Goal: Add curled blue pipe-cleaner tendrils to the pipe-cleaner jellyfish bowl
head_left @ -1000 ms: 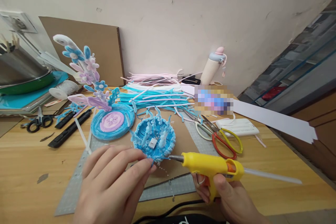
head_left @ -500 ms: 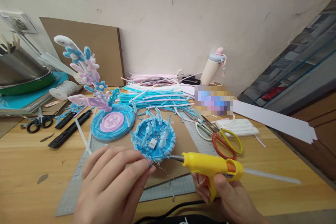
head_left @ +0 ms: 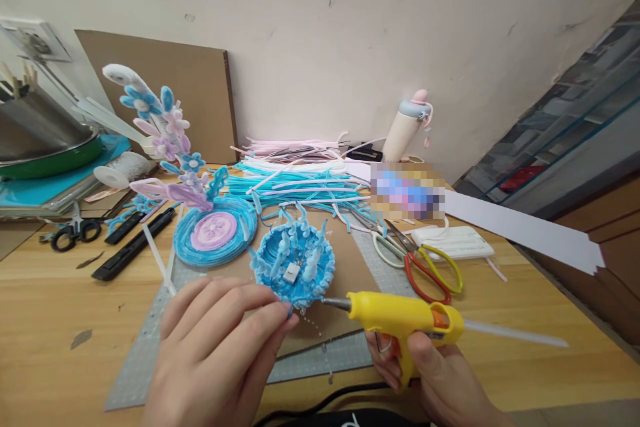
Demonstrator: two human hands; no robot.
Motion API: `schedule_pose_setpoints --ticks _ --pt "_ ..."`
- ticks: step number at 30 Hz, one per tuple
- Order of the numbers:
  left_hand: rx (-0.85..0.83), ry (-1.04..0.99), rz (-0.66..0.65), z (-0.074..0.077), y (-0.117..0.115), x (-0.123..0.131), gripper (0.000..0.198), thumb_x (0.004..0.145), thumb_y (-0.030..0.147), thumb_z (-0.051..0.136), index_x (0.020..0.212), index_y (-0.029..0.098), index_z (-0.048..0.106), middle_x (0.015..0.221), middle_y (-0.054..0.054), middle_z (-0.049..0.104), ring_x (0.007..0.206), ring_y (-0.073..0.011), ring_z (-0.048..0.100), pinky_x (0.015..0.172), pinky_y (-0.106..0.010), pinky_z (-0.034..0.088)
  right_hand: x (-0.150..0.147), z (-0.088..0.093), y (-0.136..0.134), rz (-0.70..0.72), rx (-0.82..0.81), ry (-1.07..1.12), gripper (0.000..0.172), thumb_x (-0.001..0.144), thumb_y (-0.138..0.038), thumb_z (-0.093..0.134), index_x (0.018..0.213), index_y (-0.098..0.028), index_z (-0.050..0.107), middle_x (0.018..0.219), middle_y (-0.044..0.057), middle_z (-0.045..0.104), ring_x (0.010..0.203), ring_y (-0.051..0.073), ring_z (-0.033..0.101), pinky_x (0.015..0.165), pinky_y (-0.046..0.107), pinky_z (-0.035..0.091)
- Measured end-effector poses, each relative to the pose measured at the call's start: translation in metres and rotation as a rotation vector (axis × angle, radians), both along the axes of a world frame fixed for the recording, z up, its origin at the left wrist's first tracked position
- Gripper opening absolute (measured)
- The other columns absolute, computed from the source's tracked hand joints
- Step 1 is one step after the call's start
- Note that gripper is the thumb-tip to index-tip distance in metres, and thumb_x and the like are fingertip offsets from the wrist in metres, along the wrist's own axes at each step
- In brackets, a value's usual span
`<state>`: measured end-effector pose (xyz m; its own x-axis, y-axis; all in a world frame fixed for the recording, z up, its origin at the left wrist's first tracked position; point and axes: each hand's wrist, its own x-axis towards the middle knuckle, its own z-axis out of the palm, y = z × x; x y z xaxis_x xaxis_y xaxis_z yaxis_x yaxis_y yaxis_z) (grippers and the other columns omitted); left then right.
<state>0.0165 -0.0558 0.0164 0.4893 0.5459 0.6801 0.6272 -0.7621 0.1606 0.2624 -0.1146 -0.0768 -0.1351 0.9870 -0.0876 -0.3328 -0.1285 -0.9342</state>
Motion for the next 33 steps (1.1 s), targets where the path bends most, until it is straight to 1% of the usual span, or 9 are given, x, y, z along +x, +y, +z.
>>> schedule_pose_setpoints --ticks 6,11,14,18,22,25,30,33 --pt "-0.002 0.006 -0.004 0.000 0.000 0.000 0.017 0.079 0.007 0.069 0.090 0.020 0.066 0.086 -0.001 0.070 0.083 -0.0172 0.058 0.082 -0.035 0.040 -0.002 -0.003 0.000 -0.011 0.011 0.042 0.055 0.081 -0.070 0.053 0.073 -0.016 0.060 0.065 0.001 0.047 0.054 0.013 0.043 0.050 0.029 0.037" --pt "-0.011 0.001 0.001 0.000 0.001 0.001 0.017 0.079 0.007 0.070 0.090 0.020 0.066 0.085 -0.001 0.070 0.082 -0.0169 0.058 0.081 -0.035 0.041 -0.001 -0.005 0.000 -0.016 0.029 0.066 0.054 0.083 -0.068 0.052 0.076 -0.016 0.062 0.066 0.001 0.047 0.055 0.013 0.043 0.051 0.029 0.037" --pt "-0.006 -0.006 0.008 -0.001 0.001 0.002 0.016 0.079 0.008 0.069 0.089 0.019 0.066 0.084 -0.001 0.070 0.081 -0.0169 0.059 0.081 -0.035 0.041 -0.002 -0.001 0.001 -0.018 0.041 0.065 0.052 0.084 -0.066 0.053 0.079 -0.015 0.065 0.064 0.001 0.046 0.055 0.014 0.044 0.051 0.029 0.038" --pt "-0.005 -0.004 0.018 -0.001 0.001 0.001 0.015 0.079 0.009 0.069 0.088 0.020 0.066 0.084 0.000 0.071 0.080 -0.0170 0.061 0.080 -0.035 0.042 -0.003 0.006 0.001 -0.021 0.010 0.055 0.050 0.084 -0.064 0.056 0.080 -0.015 0.066 0.062 -0.001 0.044 0.054 0.013 0.041 0.051 0.028 0.037" --pt "-0.007 0.003 0.010 -0.001 0.001 0.001 0.016 0.078 0.008 0.069 0.088 0.021 0.066 0.084 0.001 0.071 0.078 -0.0172 0.063 0.079 -0.035 0.043 -0.004 0.011 0.001 -0.036 -0.018 0.011 0.055 0.079 -0.070 0.057 0.080 -0.015 0.065 0.063 0.001 0.046 0.055 0.014 0.042 0.051 0.030 0.037" --pt "-0.015 0.013 0.003 -0.001 0.001 0.000 0.017 0.078 0.008 0.069 0.089 0.021 0.067 0.084 0.000 0.071 0.078 -0.0174 0.062 0.080 -0.035 0.043 -0.006 0.016 0.001 -0.054 -0.054 -0.008 0.056 0.077 -0.072 0.058 0.079 -0.016 0.065 0.065 0.002 0.048 0.055 0.015 0.043 0.052 0.031 0.037" --pt "-0.005 0.009 0.007 -0.001 0.000 0.000 0.017 0.079 0.008 0.068 0.089 0.022 0.066 0.084 0.001 0.071 0.079 -0.0174 0.062 0.080 -0.035 0.042 -0.009 0.024 0.002 -0.085 -0.094 -0.003 0.054 0.074 -0.070 0.063 0.077 -0.016 0.065 0.064 0.000 0.047 0.055 0.013 0.041 0.052 0.029 0.034" --pt "-0.007 0.018 -0.003 0.000 0.000 -0.001 0.018 0.079 0.008 0.069 0.089 0.022 0.066 0.085 0.001 0.071 0.079 -0.0172 0.063 0.079 -0.035 0.042 -0.010 0.027 0.001 -0.110 -0.098 -0.002 0.053 0.074 -0.068 0.065 0.077 -0.016 0.066 0.065 0.001 0.050 0.055 0.012 0.041 0.052 0.029 0.034"
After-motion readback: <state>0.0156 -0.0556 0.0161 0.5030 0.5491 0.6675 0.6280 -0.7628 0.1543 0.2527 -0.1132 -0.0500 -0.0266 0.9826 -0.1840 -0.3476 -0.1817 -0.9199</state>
